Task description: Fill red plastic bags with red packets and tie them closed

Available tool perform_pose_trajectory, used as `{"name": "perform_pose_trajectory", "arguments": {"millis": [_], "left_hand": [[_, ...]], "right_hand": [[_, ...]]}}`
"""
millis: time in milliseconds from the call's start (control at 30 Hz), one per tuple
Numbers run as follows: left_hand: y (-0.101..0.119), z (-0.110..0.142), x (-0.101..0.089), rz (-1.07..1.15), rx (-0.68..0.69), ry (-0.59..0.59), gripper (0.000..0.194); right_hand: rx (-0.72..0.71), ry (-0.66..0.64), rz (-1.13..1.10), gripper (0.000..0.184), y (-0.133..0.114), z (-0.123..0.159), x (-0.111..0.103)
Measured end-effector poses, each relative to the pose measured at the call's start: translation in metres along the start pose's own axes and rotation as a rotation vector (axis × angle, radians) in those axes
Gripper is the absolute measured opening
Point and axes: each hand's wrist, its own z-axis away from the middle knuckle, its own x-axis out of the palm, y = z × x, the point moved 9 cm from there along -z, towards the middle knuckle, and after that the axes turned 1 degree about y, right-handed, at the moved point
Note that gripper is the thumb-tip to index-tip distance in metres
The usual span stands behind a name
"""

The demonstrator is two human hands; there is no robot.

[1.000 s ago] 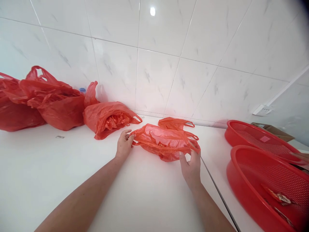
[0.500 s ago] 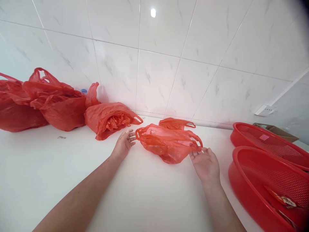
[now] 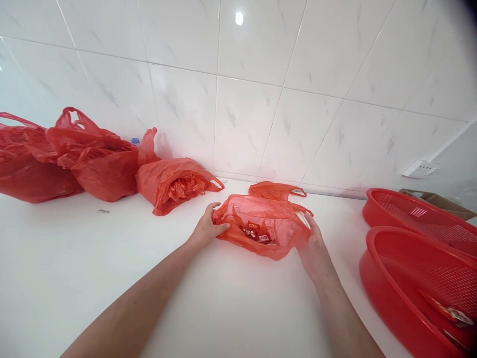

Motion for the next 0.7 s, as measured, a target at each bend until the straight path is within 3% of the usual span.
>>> {"name": "perform_pose_trajectory", "arguments": {"millis": [67, 200, 400, 567, 700], "left_hand": [[-0.001, 0.001, 0.005, 0.050, -0.036, -0.042, 0.064], [0.010, 0.000, 0.010, 0.401, -0.028, -0.161, 0.050], [0.006, -0.013, -0.031, 0.647, -0.052, 0.074, 0.027], [-0.004, -0.017, -0.038, 0.817, -0.081, 0.108, 0.022], [-0.004, -0.015, -0.030, 0.883, -0.100, 0.053, 0.024]], "right_hand": [[0.012, 0.006, -0.020, 0.079, 0.000, 0.004, 0.008], [0.122, 0.046, 0.036, 0.044, 0.007, 0.009, 0.009], [-0.015, 0.293, -0.084, 0.009, -0.007, 0.006, -0.035], [0.023, 0.296, -0.109, 0.013, 0.002, 0.002, -0.042], [0.063, 0.199, -0.174, 0.048, 0.002, 0.002, -0.032]]}}
